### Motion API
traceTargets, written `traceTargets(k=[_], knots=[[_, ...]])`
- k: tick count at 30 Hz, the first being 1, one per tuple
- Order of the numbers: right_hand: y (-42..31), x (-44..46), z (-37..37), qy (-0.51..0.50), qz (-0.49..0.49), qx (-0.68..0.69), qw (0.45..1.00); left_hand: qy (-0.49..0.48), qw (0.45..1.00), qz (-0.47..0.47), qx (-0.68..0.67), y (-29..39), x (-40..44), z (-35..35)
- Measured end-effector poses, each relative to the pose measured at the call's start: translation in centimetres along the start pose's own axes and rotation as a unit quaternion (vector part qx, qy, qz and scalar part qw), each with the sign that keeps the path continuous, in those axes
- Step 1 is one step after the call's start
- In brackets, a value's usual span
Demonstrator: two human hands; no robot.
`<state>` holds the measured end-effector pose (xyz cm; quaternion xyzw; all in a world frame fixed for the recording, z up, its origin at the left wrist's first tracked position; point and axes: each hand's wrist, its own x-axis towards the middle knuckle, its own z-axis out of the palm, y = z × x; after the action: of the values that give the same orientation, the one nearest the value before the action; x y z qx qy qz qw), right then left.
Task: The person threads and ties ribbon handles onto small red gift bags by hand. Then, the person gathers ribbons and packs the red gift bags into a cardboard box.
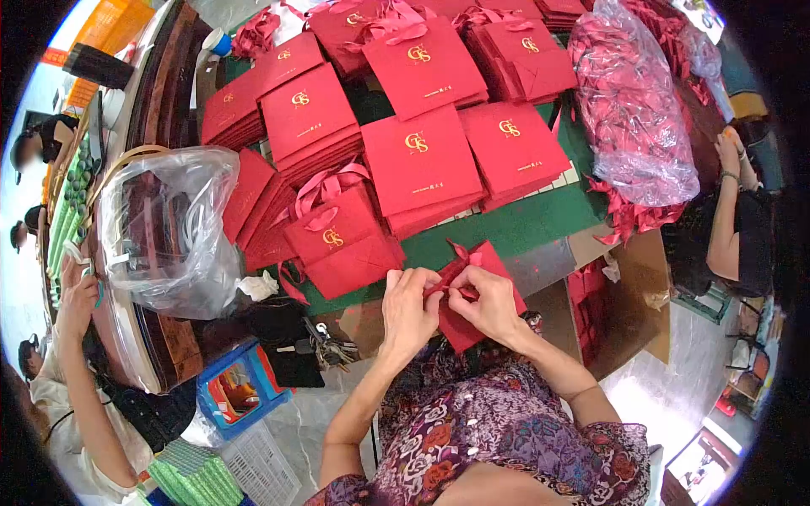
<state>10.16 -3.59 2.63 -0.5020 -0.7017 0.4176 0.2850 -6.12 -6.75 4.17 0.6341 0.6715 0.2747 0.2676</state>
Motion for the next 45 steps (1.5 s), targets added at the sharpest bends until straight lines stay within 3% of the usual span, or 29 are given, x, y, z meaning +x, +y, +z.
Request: traceTargets(k=[4,11,22,26,28,33,35,37,39,40,45], knots=[[-0.6,0.0,-0.6,-0.040,-0.008,-0.010,0.999,0.003,0.997,-0.021,-0.070,0.2,-0.4,0.5],[-0.6,-0.3,-0.5,-0.016,0.029,0.019,0.999,0.003,0.989,-0.047,-0.140,0.1,-1.0,0.8],[-1.3,-0.3,0.4,0.042,-0.054,-0.043,0.997,0.035,0.994,-0.014,-0.106,0.9,-0.9,0.3],[-1.8,-0.1,-0.7,-0.003,-0.015,0.007,1.000,0.038,0.991,-0.029,-0.123,0.7,-0.7,0.4],[-2.5,0.2,-2.5,-0.024,-0.110,-0.088,0.990,0.041,0.992,-0.027,-0.117,0.4,-0.6,0.7],[-4.0,3.2,-5.2,-0.028,-0.155,-0.102,0.982,0.091,0.991,0.067,-0.067,1.0,-0.8,1.3],[-3.5,4.2,-5.8,-0.158,-0.176,-0.242,0.941,0.112,0.987,0.101,-0.059,1.3,-0.9,1.2],[-2.1,5.3,-6.0,-0.206,-0.162,-0.218,0.940,0.124,0.978,0.167,-0.028,1.4,-1.0,1.0],[-1.3,6.7,-6.4,-0.309,-0.156,-0.096,0.933,0.123,0.973,0.197,-0.018,1.0,-1.0,1.0],[-1.3,7.4,-6.8,-0.354,-0.104,-0.072,0.927,0.114,0.971,0.212,-0.014,1.0,-1.0,1.0],[0.1,8.1,-5.6,-0.367,-0.012,-0.030,0.929,0.095,0.962,0.255,-0.006,0.1,-0.4,1.3]])
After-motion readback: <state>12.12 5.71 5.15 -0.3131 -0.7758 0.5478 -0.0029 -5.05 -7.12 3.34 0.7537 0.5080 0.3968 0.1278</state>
